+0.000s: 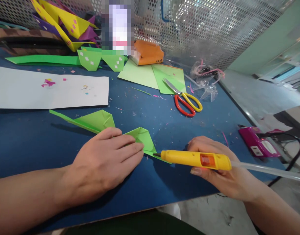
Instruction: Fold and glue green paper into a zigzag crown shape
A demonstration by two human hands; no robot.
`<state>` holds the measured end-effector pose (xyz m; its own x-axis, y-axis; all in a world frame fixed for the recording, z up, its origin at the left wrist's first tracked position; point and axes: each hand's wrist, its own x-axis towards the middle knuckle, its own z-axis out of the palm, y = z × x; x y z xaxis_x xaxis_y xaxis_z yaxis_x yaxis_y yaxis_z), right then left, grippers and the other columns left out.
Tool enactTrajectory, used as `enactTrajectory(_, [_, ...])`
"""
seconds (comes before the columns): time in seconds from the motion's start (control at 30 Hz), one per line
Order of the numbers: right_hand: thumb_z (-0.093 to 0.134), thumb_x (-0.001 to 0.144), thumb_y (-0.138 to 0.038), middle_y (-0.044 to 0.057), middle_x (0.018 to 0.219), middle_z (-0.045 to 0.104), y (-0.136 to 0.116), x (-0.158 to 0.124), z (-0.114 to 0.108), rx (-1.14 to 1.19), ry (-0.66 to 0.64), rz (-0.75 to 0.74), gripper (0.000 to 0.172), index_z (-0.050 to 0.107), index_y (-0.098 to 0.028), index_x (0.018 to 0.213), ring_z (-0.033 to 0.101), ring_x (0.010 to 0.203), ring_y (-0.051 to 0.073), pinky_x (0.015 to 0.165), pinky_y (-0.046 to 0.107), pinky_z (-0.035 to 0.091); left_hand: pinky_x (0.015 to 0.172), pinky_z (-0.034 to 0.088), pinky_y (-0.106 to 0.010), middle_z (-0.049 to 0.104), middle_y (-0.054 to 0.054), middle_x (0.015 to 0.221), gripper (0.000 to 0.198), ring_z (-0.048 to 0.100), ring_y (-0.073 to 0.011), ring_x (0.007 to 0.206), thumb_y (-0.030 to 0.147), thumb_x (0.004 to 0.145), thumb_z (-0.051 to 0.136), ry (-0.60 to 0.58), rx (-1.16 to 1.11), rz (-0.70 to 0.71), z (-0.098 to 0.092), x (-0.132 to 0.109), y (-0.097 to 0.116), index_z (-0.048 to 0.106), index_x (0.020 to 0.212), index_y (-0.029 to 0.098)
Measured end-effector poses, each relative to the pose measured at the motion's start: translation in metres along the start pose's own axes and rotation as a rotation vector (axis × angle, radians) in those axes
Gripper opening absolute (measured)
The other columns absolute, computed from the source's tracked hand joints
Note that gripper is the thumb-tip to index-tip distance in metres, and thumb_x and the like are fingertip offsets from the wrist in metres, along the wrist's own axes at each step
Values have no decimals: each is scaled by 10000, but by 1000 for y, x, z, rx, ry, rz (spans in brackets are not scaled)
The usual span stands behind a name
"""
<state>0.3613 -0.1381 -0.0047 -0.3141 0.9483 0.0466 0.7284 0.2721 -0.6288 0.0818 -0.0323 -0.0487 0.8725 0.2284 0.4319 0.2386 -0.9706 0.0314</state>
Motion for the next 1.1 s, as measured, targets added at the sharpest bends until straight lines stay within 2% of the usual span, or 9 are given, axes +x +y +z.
enactTrajectory(0.27, [558, 916, -382, 0, 706, 542, 0, -2, 0, -36, -3, -9, 202, 492, -234, 795, 519, 667, 175, 623, 341, 421, 892, 445, -415, 710, -1, 1106, 445, 618, -208, 976, 110, 964, 263, 0, -22, -13, 0, 0, 1, 644, 1111, 285])
enactTrajectory(0.6, [549, 924, -383, -6, 691, 524, -1, -1, 1, -54, 10, -23, 225, 475, -226, 779, 509, 667, 172, 642, 345, 407, 873, 397, -390, 716, -15, 1072, 425, 598, -200, 944, 87, 976, 250, 20, 85, 70, -4, 3, 0, 657, 1004, 208])
enactTrajectory(0.8, [538, 929, -411, -5, 677, 513, -3, 2, 3, -75, 27, -18, 268, 478, -214, 758, 491, 665, 167, 614, 323, 386, 874, 409, -351, 718, 31, 1064, 376, 605, -164, 943, 89, 970, 303, 6, 124, 33, -6, 5, 1, 660, 989, 203])
enactTrajectory(1.1, [537, 932, -408, -15, 678, 514, -2, -2, 3, -121, 40, -35, 265, 474, -212, 765, 507, 674, 165, 731, 372, 428, 862, 400, -356, 728, 32, 1066, 390, 608, -166, 942, 98, 991, 279, 2, 137, 51, -6, 5, 1, 657, 1006, 194])
